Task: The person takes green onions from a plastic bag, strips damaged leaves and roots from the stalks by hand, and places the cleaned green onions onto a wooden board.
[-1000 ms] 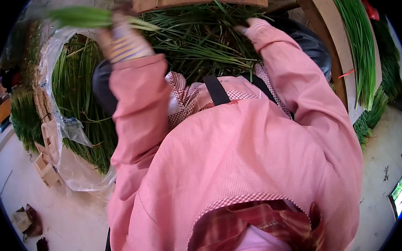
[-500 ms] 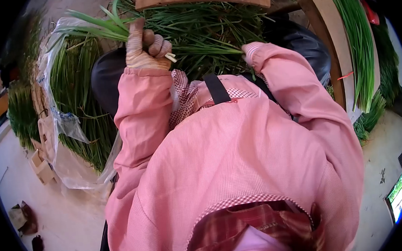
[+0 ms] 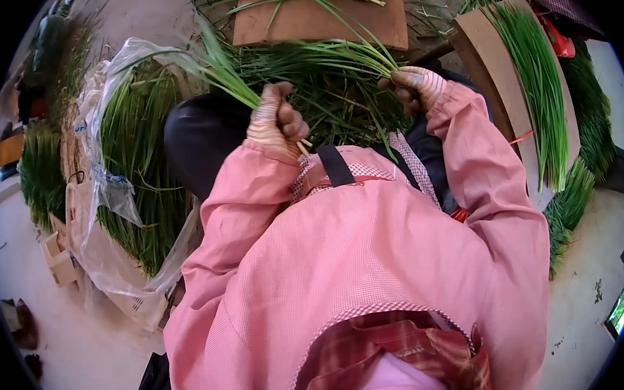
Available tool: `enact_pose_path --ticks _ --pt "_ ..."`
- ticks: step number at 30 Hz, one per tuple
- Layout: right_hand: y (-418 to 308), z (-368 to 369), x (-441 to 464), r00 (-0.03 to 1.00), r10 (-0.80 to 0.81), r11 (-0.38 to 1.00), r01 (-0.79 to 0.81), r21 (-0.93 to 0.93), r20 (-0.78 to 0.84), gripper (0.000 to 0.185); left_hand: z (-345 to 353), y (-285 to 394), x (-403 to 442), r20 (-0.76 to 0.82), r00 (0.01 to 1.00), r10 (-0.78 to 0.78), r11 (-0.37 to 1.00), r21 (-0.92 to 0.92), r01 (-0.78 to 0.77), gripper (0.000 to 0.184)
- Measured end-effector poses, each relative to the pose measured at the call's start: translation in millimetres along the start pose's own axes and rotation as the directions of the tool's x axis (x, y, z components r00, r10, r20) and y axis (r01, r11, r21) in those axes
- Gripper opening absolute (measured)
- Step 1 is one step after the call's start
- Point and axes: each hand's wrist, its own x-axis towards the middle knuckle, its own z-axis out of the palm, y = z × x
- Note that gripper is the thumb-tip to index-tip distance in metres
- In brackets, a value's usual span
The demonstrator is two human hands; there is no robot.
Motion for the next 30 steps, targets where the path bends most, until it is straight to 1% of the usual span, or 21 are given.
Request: enact_pose_path --ticks 1,3,7,9,11,12,13,14,15,16,17,19,21,22,23,24,25,26,27,29,30 --pt "2 4 -4 0.999 -0.029 0.999 0.027 0.031 0.037 0.032 4 -6 -2 -0.14 0.99 -0.011 0.998 0.062 0.02 0.029" --pt "3 24 -14 0.99 -0.14 0.99 0.14 0.025 0.03 0.033 9 -16 -8 -0.185 0.982 -0.023 0.986 0.16 0.054 0.03" --pt "12 47 -22 0.976 -0.191 0.981 0.187 0.045 0.103 0.026 -2 -21 -2 -0.08 0.994 -0.072 0.965 0.246 0.089 0.033" --pt "17 54 -25 0.955 -0.213 0.963 0.171 0.206 0.205 0.029 -7 -17 6 0.053 0.992 -0.112 0.988 0.116 0.106 0.031" --pt "24 57 -24 0.956 -0.215 0.966 0.177 0.19 0.201 0.027 -17 -11 14 0.075 0.99 -0.123 0.987 0.109 0.114 0.035" --pt "24 57 -22 0.957 -0.22 0.968 0.189 0.168 0.189 0.025 -31 -8 21 0.198 0.975 -0.099 0.994 0.067 0.087 0.036" --pt "21 55 -19 0.97 -0.181 0.983 0.182 0.011 0.162 0.021 -44 -5 29 0.322 0.944 -0.072 0.997 0.022 0.068 0.038" --pt "38 46 4 0.959 -0.278 0.94 0.283 -0.193 0.054 0.021 -44 1 24 0.382 0.922 0.067 0.998 -0.037 -0.057 0.033" --pt "61 33 34 0.92 -0.391 0.85 0.344 -0.398 -0.04 0.022 -42 10 19 0.258 0.954 0.151 0.989 -0.05 -0.142 0.024" --pt "72 20 53 0.96 -0.268 0.597 0.228 -0.769 0.076 0.027 4 18 -4 -0.18 0.88 0.44 0.884 0.256 -0.39 0.021" --pt "71 9 64 0.989 -0.102 0.191 0.123 -0.974 0.105 0.032 12 28 -6 -0.316 0.782 0.537 0.839 0.294 -0.457 0.013" --pt "66 15 48 0.994 0.092 0.026 0.055 -0.998 0.057 0.044 12 54 -20 -0.147 0.731 0.666 0.742 0.234 -0.629 0.015" --pt "22 37 19 1.0 -0.004 0.025 0.016 -1.0 0.016 0.049 13 74 -28 -0.122 0.661 0.74 0.671 0.191 -0.716 0.019" --pt "19 26 32 0.97 -0.205 0.116 0.157 -0.981 0.131 0.043 8 81 -28 -0.009 0.672 0.741 0.663 0.17 -0.729 0.018" --pt "0 20 36 0.941 -0.288 0.265 0.254 -0.93 0.175 0.034 4 88 -25 0.103 0.673 0.732 0.658 0.151 -0.738 0.018" --pt "-12 17 41 0.805 -0.579 0.213 0.298 -0.93 0.126 0.022 1 90 -17 0.103 0.676 0.73 0.661 0.149 -0.736 0.018" --pt "-29 10 48 0.651 -0.75 0.157 0.341 -0.927 0.112 0.016 -4 91 -9 0.225 0.827 0.514 0.857 -0.097 -0.506 0.019" --pt "-43 -2 61 0.557 -0.826 0.1 0.299 -0.949 0.089 0.013 -8 91 -1 0.397 0.871 0.291 0.939 -0.293 -0.18 0.022" --pt "-56 -11 72 0.515 -0.857 0.143 0.295 -0.945 0.031 0.014 -5 78 6 0.419 0.875 0.244 0.935 -0.34 -0.099 0.029" --pt "-73 -22 78 0.525 -0.851 0.086 0.126 -0.988 -0.007 0.018 -2 57 19 0.433 0.896 0.102 0.963 -0.269 0.02 0.029" --pt "-76 -23 83 0.532 -0.847 0.083 0.123 -0.989 -0.005 0.018 4 47 25 0.463 0.883 0.079 0.965 -0.257 0.048 0.03"
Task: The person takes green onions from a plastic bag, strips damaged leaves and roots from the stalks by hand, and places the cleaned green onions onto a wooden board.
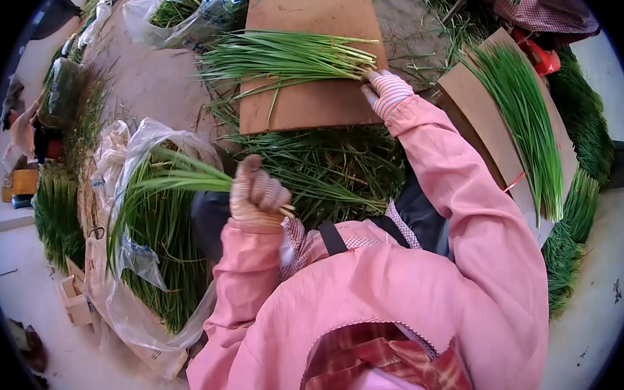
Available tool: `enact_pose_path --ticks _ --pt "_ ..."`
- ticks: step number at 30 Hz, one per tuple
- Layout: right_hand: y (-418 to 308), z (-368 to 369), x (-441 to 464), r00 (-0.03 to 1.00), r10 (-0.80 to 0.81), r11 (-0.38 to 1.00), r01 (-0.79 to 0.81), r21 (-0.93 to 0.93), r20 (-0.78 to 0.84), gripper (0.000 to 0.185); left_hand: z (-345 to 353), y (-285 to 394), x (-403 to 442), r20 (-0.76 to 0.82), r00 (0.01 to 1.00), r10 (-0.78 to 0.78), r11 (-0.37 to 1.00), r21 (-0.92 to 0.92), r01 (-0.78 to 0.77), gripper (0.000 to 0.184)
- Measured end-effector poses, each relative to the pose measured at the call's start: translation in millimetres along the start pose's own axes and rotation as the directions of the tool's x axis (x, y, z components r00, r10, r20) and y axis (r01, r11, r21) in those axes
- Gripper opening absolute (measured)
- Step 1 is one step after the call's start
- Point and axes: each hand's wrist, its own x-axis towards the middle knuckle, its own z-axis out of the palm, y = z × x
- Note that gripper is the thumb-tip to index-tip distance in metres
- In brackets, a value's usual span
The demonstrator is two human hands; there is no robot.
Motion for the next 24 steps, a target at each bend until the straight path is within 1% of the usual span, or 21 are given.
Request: enact_pose_path --ticks 1,2,3,5,6,7,9,10,11,12,13,14,15,16,17,18,19,21,22,23,24 --pt "-1 3 4 1.0 -0.004 0.999 0.004 -0.034 -0.005 0.021 0 -10 6 0.025 0.999 -0.029 1.0 -0.002 0.029 0.03" --pt "-1 6 9 1.0 -0.009 0.998 0.009 -0.067 -0.01 0.023 4 -17 10 -0.058 0.998 -0.009 0.999 0.043 0.011 0.029" --pt "1 10 13 1.0 -0.012 0.998 0.012 -0.068 0.002 0.023 2 -21 14 -0.066 0.998 -0.013 0.998 0.056 0.016 0.028" --pt "7 17 24 0.994 0.061 0.987 -0.046 -0.152 0.095 0.027 7 -23 21 -0.195 0.981 -0.001 0.99 0.135 0.028 0.025" --pt "10 18 32 0.985 0.058 0.983 -0.029 -0.179 0.163 0.025 8 -24 25 -0.204 0.979 0.004 0.991 0.13 0.023 0.025" --pt "14 16 35 0.989 -0.012 0.987 0.036 -0.16 0.144 0.023 8 -23 30 -0.24 0.97 0.032 0.98 0.199 0.017 0.025" --pt "14 4 49 0.965 -0.096 0.985 0.128 -0.119 0.244 0.024 7 -23 38 -0.313 0.946 0.083 0.955 0.297 0.014 0.027" --pt "10 -5 49 0.979 -0.051 0.994 0.069 -0.087 0.199 0.023 8 -24 41 -0.375 0.92 0.115 0.941 0.339 0.02 0.027" --pt "6 -9 51 0.993 -0.052 0.995 0.043 0.088 0.104 0.021 10 -27 44 -0.429 0.89 0.152 0.926 0.378 0.025 0.028" --pt "0 -13 45 1.0 0.008 0.95 -0.008 0.313 0.001 0.019 8 -29 46 -0.43 0.89 0.152 0.929 0.369 0.019 0.028" --pt "-7 -18 34 0.992 0.093 0.85 -0.035 0.526 -0.083 0.018 4 -33 47 -0.477 0.869 0.136 0.936 0.35 0.046 0.028" --pt "-9 -17 23 0.968 0.244 0.732 -0.22 0.644 0.054 0.02 0 -37 48 -0.522 0.845 0.118 0.941 0.33 0.072 0.028" --pt "-7 -8 10 0.906 0.368 0.569 -0.399 0.719 0.211 0.021 -3 -45 48 -0.558 0.826 0.082 0.933 0.334 0.133 0.028" --pt "14 7 -3 0.812 0.316 0.522 -0.581 0.625 0.491 0.02 -7 -50 47 -0.55 0.835 0.014 0.942 0.288 0.174 0.028" --pt "-1 4 -20 0.773 0.335 0.436 -0.634 0.639 0.538 0.021 -9 -54 46 -0.533 0.844 -0.051 0.945 0.248 0.214 0.029" --pt "-17 -4 -29 0.741 0.278 0.3 -0.671 0.678 0.611 0.021 -9 -59 46 -0.541 0.84 -0.04 0.923 0.301 0.237 0.031" --pt "-32 -10 -39 0.702 0.21 0.153 -0.711 0.686 0.681 0.021 -10 -60 45 -0.484 0.874 -0.047 0.914 0.332 0.233 0.031" --pt "-53 -6 -59 0.755 0.166 0.2 -0.656 0.728 0.634 0.022 -16 -67 48 -0.517 0.855 -0.037 0.915 0.327 0.237 0.035" --pt "-66 -5 -68 0.758 0.175 0.17 -0.651 0.739 0.628 0.02 -28 -67 51 -0.417 0.905 -0.087 0.934 0.281 0.219 0.038" --pt "-72 -1 -75 0.755 0.178 0.213 -0.656 0.724 0.632 0.019 -7 -69 50 -0.566 0.824 -0.007 0.909 0.34 0.241 0.037" --pt "-79 5 -83 0.772 0.182 0.213 -0.635 0.742 0.609 0.018 -11 -71 49 -0.479 0.876 -0.053 0.928 0.3 0.221 0.034"
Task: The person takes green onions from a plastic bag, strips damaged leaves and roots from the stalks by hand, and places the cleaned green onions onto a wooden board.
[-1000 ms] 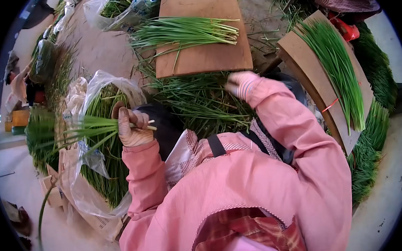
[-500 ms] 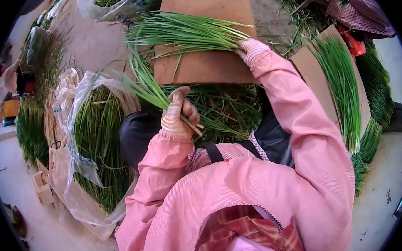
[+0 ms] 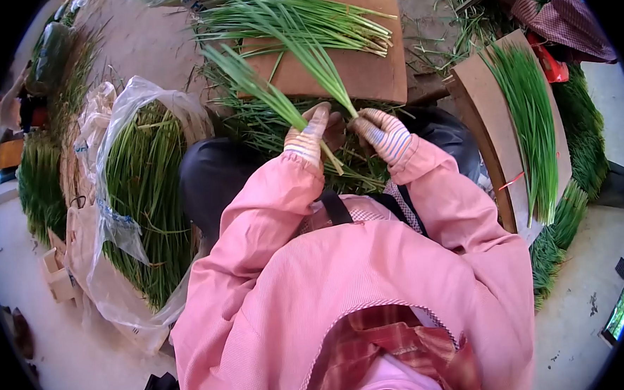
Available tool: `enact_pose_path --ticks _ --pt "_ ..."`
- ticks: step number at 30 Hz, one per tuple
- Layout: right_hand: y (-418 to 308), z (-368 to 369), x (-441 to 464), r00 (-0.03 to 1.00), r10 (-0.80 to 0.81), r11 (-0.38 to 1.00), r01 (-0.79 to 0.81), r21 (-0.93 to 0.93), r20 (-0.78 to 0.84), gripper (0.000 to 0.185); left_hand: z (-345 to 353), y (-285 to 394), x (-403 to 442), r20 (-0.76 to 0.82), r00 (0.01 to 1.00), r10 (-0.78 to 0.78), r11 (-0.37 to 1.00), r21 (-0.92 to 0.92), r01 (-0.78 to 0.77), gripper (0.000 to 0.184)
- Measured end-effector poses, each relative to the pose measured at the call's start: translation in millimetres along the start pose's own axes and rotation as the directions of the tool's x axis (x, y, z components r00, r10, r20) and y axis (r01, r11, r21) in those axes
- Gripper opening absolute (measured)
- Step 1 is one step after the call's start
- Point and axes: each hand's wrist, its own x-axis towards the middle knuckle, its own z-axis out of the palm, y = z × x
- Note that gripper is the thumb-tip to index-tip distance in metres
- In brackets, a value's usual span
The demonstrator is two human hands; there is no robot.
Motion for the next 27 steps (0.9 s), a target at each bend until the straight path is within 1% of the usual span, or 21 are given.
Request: enact_pose_path --ticks 1,2,3,5,7,8,9,11,13,14,15,17,18,19,20,21,22,23,25,26,27 --pt "6 7 -4 1.0 -0.027 1.0 0.028 0.005 -0.012 0.016 -5 -4 5 0.112 0.994 -0.001 0.999 -0.048 0.006 0.032" --pt "8 9 -7 0.998 0.016 0.998 -0.012 -0.064 0.063 0.015 -6 -8 10 0.081 0.995 0.061 0.998 -0.017 -0.06 0.029" --pt "14 16 -10 0.996 -0.039 0.999 0.04 -0.005 0.085 0.014 -7 -13 12 0.033 0.992 0.122 0.991 0.048 -0.124 0.026" --pt "15 19 -15 0.989 0.043 0.997 -0.052 0.062 0.141 0.014 -11 -14 10 -0.013 0.994 0.104 0.994 0.046 -0.103 0.023" --pt "22 6 -2 0.977 -0.124 0.992 0.116 0.059 0.171 0.017 -11 -10 5 -0.016 0.997 0.077 0.997 0.028 -0.076 0.023" --pt "13 3 3 0.992 0.035 0.987 -0.053 0.15 0.121 0.02 -11 -8 3 -0.01 0.998 0.054 0.999 0.003 -0.054 0.022" --pt "1 7 4 0.996 0.009 0.991 -0.021 0.129 0.091 0.023 -13 -8 5 -0.013 0.999 0.05 0.999 0.008 -0.05 0.022" --pt "-14 7 15 0.99 0.102 0.99 -0.092 -0.105 0.095 0.021 -19 -11 8 0.071 0.997 0.002 0.997 -0.079 0.004 0.023" --pt "7 9 35 0.982 -0.022 0.996 0.006 0.088 0.185 0.022 -19 -16 8 0.071 0.997 0.026 0.993 -0.115 -0.018 0.025" --pt "5 13 35 0.982 -0.02 0.989 -0.008 0.149 0.186 0.022 -19 -14 7 0.063 0.998 -0.004 0.984 -0.18 0.015 0.025" --pt "5 14 35 0.981 -0.02 0.988 -0.009 0.151 0.192 0.022 -19 -13 6 0.055 0.998 -0.033 0.968 -0.245 0.046 0.025" --pt "3 16 34 0.969 0.095 0.983 -0.128 0.133 0.229 0.018 -26 -12 8 0.039 0.999 -0.015 0.969 -0.246 0.024 0.026" --pt "1 17 33 0.968 0.121 0.989 -0.137 0.06 0.221 0.015 -31 -11 11 0.086 0.993 -0.08 0.962 -0.253 0.1 0.027" --pt "-2 18 31 0.968 0.124 0.988 -0.14 0.06 0.22 0.015 -35 -10 15 0.134 0.98 -0.146 0.95 -0.255 0.177 0.028" --pt "-6 21 26 0.965 0.171 0.973 -0.198 0.123 0.2 0.014 -29 -9 17 0.098 0.992 -0.084 0.957 -0.27 0.108 0.027" --pt "-7 22 23 0.959 0.218 0.95 -0.251 0.186 0.182 0.013 -32 -7 21 0.119 0.992 -0.05 0.974 -0.214 0.075 0.024" --pt "-5 20 24 0.951 0.247 0.928 -0.288 0.237 0.188 0.013 -32 -4 22 0.052 0.999 -0.008 0.987 -0.161 0.016 0.022" --pt "-1 17 27 0.946 0.25 0.887 -0.309 0.342 0.208 0.013 -29 -2 22 -0.013 0.999 0.041 0.994 -0.103 -0.042 0.021" --pt "8 13 31 0.98 0.182 0.941 -0.196 0.274 0.076 0.013 -22 2 19 -0.046 0.998 0.031 0.991 -0.126 -0.037 0.021" --pt "13 14 35 0.98 0.182 0.941 -0.196 0.275 0.076 0.013 -23 2 20 -0.044 0.997 0.065 0.994 -0.087 -0.069 0.022" --pt "19 16 40 0.995 0.103 0.979 -0.102 0.176 0.005 0.011 -24 1 21 -0.041 0.994 0.099 0.994 -0.047 -0.101 0.023"
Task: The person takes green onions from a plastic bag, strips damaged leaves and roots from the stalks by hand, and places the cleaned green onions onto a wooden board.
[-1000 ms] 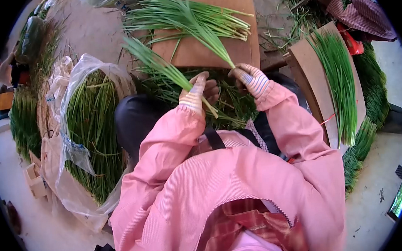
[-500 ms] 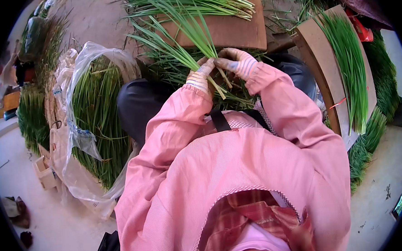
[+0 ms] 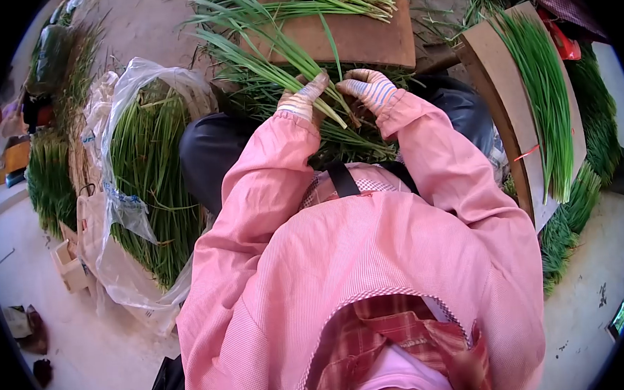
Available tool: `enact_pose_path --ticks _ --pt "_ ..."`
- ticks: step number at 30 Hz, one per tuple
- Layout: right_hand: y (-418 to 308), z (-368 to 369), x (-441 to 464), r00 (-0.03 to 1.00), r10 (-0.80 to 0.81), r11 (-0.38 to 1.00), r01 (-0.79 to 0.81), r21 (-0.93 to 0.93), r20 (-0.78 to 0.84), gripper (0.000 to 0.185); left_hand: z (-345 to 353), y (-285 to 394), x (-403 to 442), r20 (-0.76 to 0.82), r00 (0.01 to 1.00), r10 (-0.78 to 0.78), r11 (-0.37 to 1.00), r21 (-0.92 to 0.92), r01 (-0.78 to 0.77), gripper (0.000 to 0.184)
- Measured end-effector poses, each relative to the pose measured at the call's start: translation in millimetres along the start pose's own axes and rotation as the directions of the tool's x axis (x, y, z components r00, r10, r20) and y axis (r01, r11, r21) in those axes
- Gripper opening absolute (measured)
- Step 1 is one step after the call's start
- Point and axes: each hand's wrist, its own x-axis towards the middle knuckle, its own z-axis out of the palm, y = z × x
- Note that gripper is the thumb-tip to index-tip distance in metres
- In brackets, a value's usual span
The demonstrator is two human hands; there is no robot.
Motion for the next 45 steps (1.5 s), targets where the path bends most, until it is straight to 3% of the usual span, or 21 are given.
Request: enact_pose_path --ticks 2,4,6,8,16,18,19,20,21,22,24,26,28,30,32,35,37,40,42,44,45 --pt "5 -1 4 0.995 -0.092 0.991 0.087 -0.102 -0.045 0.01 -4 -3 0 -0.031 0.998 0.057 0.997 0.061 -0.055 0.023" --pt "1 -3 2 0.994 -0.085 0.871 0.042 -0.49 -0.064 0.012 -9 -1 -2 -0.045 0.99 0.137 0.951 0.285 -0.119 0.022" --pt "6 -3 4 0.989 -0.139 0.86 0.096 -0.501 -0.049 0.02 -11 -1 -5 -0.059 0.99 0.129 0.936 0.338 -0.102 0.02" --pt "0 -9 1 0.986 -0.166 0.535 0.067 -0.842 -0.027 0.027 -11 2 -7 -0.071 0.986 0.154 0.936 0.331 -0.122 0.021" --pt "1 -77 -11 0.991 -0.022 0.184 -0.127 -0.975 -0.133 0.037 3 28 -11 0.093 0.98 0.174 0.944 0.267 -0.193 0.024" --pt "10 -86 -6 0.986 -0.157 0.244 -0.014 -0.97 -0.053 0.039 9 37 -8 0.108 0.974 0.197 0.938 0.27 -0.219 0.026" --pt "13 -92 -4 0.993 -0.103 0.542 0.01 -0.84 -0.055 0.04 10 43 -4 0.187 0.971 0.147 0.936 0.29 -0.198 0.029" --pt "2 -77 -14 0.998 -0.05 0.784 0.016 -0.62 -0.038 0.042 12 45 1 0.191 0.971 0.145 0.936 0.293 -0.197 0.029" --pt "-1 -63 -21 0.993 0.025 0.991 -0.01 -0.131 0.113 0.043 13 45 4 0.239 0.966 0.095 0.939 0.3 -0.166 0.03" --pt "-2 -54 -15 0.994 0.025 0.992 -0.011 -0.125 0.108 0.043 15 43 6 0.284 0.958 0.043 0.942 0.309 -0.134 0.031" --pt "-9 -39 -2 0.762 0.277 0.89 -0.433 0.143 0.585 0.034 16 33 9 0.316 0.948 0.024 0.937 0.324 -0.131 0.033" --pt "-2 -24 -27 0.965 0.049 0.994 -0.071 0.08 0.256 0.029 10 23 12 0.437 0.893 -0.112 0.962 0.273 -0.012 0.036" --pt "1 -19 -31 0.984 0.088 0.993 -0.099 0.065 0.153 0.023 -6 5 18 0.406 0.908 -0.099 0.964 0.264 -0.013 0.041" --pt "17 -15 -27 0.992 -0.115 0.993 0.114 0.007 0.048 0.022 -9 -10 12 0.344 0.932 -0.118 0.993 0.014 0.121 0.044" --pt "25 -16 -24 0.993 -0.098 0.995 0.1 -0.015 0.072 0.023 -9 -16 5 0.17 0.982 -0.083 0.983 0.173 0.053 0.042" --pt "36 -15 -15 0.994 -0.091 0.996 0.092 -0.02 0.06 0.022 -10 -15 6 0.191 0.976 -0.102 0.991 0.108 0.082 0.039" --pt "43 -15 -6 0.997 0.032 0.965 -0.05 0.259 0.07 0.02 -8 -8 2 0.184 0.973 -0.138 0.985 0.127 0.116 0.034" --pt "27 -12 -17 0.971 0.154 0.914 -0.21 0.346 0.184 0.018 -9 -4 -4 0.131 0.984 -0.118 0.985 0.143 0.099 0.032" --pt "35 -2 -16 0.979 0.137 0.911 -0.185 0.369 0.153 0.015 -13 -7 -7 0.058 0.995 -0.084 0.981 0.18 0.073 0.031" --pt "41 3 -8 0.992 -0.115 0.992 0.113 0.055 0.051 0.013 -15 -4 -8 -0.116 0.992 -0.048 0.921 0.378 0.089 0.029" --pt "43 9 -8 0.98 -0.188 0.979 0.181 0.092 0.071 0.011 -21 -8 -7 -0.11 0.993 -0.043 0.91 0.405 0.085 0.027"
